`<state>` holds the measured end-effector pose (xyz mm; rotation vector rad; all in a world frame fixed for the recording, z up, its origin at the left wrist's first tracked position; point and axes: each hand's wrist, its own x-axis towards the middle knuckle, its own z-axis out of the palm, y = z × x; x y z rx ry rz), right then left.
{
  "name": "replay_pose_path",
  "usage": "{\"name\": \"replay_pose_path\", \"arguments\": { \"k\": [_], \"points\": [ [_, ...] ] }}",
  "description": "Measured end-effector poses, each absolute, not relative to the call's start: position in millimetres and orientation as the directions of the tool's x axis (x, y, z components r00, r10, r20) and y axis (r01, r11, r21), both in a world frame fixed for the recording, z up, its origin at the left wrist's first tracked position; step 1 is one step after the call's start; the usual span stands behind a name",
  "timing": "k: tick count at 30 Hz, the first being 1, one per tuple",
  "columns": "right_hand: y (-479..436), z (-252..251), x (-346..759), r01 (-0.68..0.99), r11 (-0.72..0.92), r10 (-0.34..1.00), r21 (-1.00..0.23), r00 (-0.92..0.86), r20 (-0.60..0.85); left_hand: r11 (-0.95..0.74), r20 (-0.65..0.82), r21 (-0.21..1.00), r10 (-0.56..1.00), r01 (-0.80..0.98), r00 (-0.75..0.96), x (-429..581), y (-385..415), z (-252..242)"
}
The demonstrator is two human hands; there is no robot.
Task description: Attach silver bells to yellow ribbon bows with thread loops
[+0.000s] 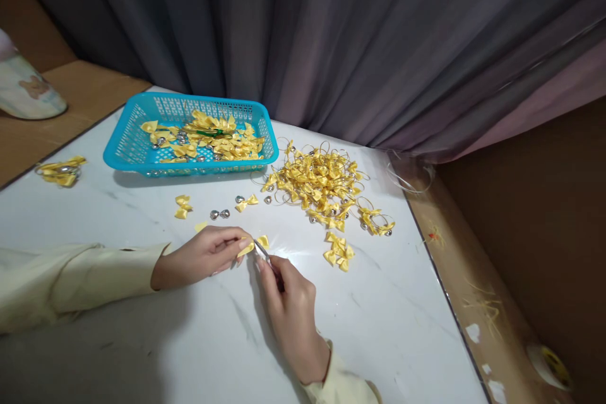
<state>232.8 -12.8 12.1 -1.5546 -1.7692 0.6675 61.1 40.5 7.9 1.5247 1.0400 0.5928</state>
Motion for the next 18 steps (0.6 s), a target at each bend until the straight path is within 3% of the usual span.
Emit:
{"name": "replay_pose_path", "arguments": {
  "k": [18],
  "points": [
    [-9.6,10.5,233.3,0.629,0.091,0.995,-0.772,-0.028,0.095,-0.023,-0.146,0.951,0.844,0.307,0.517,60.9,41.1,12.0]
  ]
}}
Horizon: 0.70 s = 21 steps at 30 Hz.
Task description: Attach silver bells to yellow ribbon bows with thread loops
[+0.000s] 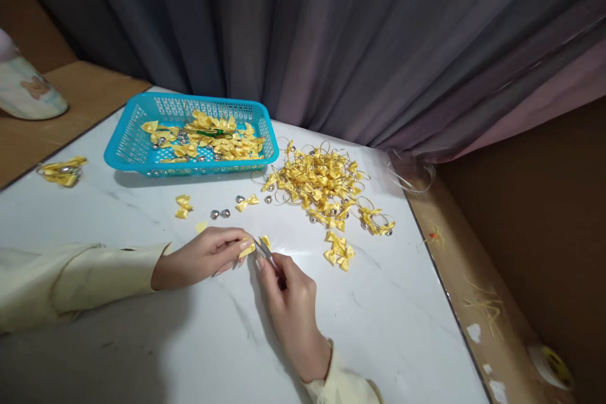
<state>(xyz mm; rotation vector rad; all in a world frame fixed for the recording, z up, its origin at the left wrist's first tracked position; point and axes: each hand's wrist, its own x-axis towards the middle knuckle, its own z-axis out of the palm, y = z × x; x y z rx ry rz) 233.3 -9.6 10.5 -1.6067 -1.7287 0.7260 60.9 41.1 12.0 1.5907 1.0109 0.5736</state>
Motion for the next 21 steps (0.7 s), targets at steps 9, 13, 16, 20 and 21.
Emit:
{"name": "replay_pose_path", "arguments": {
  "k": [9,13,16,20,21],
  "points": [
    [-10.2,11.7,232.8,0.635,0.125,0.992,-0.763,-0.055,0.117,-0.015,-0.144,0.960,0.830,0.280,0.539,59.9,41.1,10.6],
    [-9.2,13.6,234.8,0.624,0.111,0.993,-0.773,-0.041,0.110,-0.001,-0.155,0.960,0.831,0.279,0.535,60.0,41.0,10.7],
    [-6.6,15.9,238.6,0.603,0.072,0.994,-0.794,0.018,0.103,0.010,-0.158,0.963,0.834,0.271,0.529,60.1,41.2,8.2],
    [-4.5,16.3,242.4,0.573,0.040,0.993,-0.819,0.066,0.094,0.023,-0.165,0.964,0.834,0.266,0.526,59.7,41.5,5.3],
    [-4.6,15.9,242.6,0.570,0.038,0.994,-0.821,0.066,0.092,0.024,-0.165,0.964,0.836,0.264,0.524,59.7,41.5,5.4]
  ]
}}
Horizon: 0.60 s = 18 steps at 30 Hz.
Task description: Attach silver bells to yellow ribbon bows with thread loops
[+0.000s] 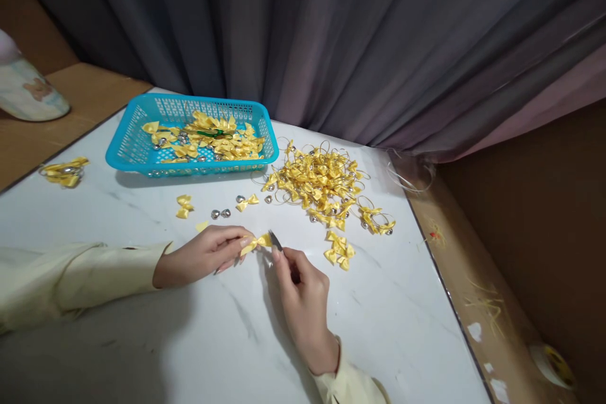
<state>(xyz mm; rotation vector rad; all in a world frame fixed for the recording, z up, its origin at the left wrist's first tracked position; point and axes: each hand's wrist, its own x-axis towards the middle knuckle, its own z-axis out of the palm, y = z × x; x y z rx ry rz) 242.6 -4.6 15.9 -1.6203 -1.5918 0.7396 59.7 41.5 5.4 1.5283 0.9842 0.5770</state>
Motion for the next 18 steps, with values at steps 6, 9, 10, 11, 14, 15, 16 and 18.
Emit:
{"name": "replay_pose_path", "arguments": {
  "k": [6,9,10,11,14,15,16,18],
  "points": [
    [-7.2,13.2,239.9,0.585,0.062,0.996,-0.809,0.017,0.089,0.045,-0.171,0.967,0.843,0.249,0.511,60.8,41.5,8.6],
    [-8.2,12.2,237.3,0.605,0.099,0.994,-0.790,-0.017,0.111,0.065,-0.190,0.966,0.836,0.251,0.515,61.4,41.5,9.8],
    [-8.4,11.9,236.5,0.607,0.110,0.993,-0.787,-0.028,0.117,0.066,-0.191,0.966,0.833,0.251,0.519,61.4,41.4,10.2],
    [-8.7,11.6,235.8,0.609,0.119,0.992,-0.784,-0.037,0.122,0.064,-0.192,0.965,0.831,0.253,0.523,61.3,41.3,10.5],
    [-9.3,11.1,234.5,0.617,0.134,0.990,-0.776,-0.052,0.130,0.060,-0.189,0.966,0.826,0.250,0.531,60.9,41.0,11.3],
    [-9.4,11.0,234.4,0.620,0.138,0.990,-0.772,-0.053,0.134,0.064,-0.191,0.967,0.825,0.247,0.532,60.8,40.9,11.5],
    [-9.6,10.9,234.4,0.622,0.142,0.989,-0.770,-0.055,0.138,0.073,-0.195,0.967,0.824,0.242,0.532,60.9,40.7,11.6],
    [-10.1,10.5,234.7,0.628,0.152,0.987,-0.764,-0.059,0.148,0.094,-0.205,0.969,0.822,0.229,0.531,61.2,40.5,11.6]
  ]
}}
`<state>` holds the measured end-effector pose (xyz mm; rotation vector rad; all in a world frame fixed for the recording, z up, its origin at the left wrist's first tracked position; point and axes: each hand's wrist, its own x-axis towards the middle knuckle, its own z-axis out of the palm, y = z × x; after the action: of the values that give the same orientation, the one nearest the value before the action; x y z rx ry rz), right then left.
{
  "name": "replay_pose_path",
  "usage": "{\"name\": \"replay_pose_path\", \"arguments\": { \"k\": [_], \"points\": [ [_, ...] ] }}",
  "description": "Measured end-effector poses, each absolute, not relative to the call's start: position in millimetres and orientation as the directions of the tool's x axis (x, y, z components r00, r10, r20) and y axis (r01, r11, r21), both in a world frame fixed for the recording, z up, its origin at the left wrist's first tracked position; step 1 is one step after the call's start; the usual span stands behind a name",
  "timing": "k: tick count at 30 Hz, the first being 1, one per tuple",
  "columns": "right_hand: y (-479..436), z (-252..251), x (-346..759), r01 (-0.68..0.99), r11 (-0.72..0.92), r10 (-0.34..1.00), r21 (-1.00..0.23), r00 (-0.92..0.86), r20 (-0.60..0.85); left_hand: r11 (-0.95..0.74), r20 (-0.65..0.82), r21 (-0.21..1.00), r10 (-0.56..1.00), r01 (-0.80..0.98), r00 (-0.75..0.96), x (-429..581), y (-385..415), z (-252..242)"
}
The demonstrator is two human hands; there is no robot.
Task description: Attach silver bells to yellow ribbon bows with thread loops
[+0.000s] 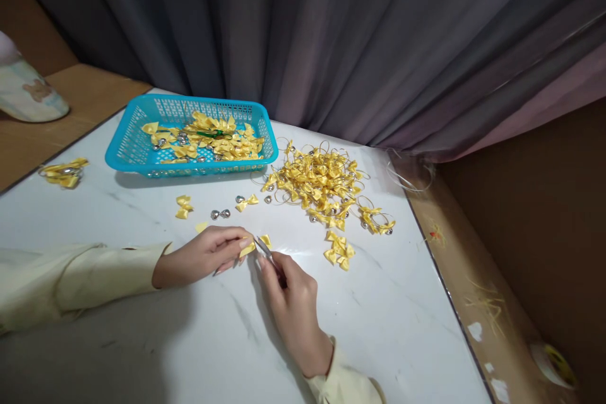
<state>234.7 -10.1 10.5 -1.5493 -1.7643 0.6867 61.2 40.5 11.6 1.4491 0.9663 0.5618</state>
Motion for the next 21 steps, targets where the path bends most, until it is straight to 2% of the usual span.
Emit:
{"name": "replay_pose_path", "arguments": {
  "k": [4,14,17,19,21],
  "points": [
    [-10.4,9.4,235.4,0.628,0.156,0.987,-0.762,-0.068,0.146,0.089,-0.207,0.967,0.819,0.237,0.535,61.7,41.6,11.0],
    [-1.5,12.2,243.6,0.618,0.072,0.997,-0.783,-0.040,0.060,-0.174,-0.108,0.920,0.747,0.350,0.656,60.9,40.4,9.4],
    [6.1,24.0,262.4,0.749,0.062,0.998,-0.660,-0.027,0.064,-0.219,-0.086,0.903,0.749,0.369,0.657,61.8,39.5,8.2],
    [7.8,32.2,277.3,0.868,0.065,0.992,-0.492,-0.109,-0.061,-0.229,-0.088,0.895,0.749,0.382,0.656,62.3,39.6,7.1],
    [4.8,36.8,290.3,0.960,0.021,0.984,-0.279,-0.070,-0.166,-0.245,-0.094,0.883,0.745,0.401,0.661,62.3,39.6,6.3]
  ]
}}
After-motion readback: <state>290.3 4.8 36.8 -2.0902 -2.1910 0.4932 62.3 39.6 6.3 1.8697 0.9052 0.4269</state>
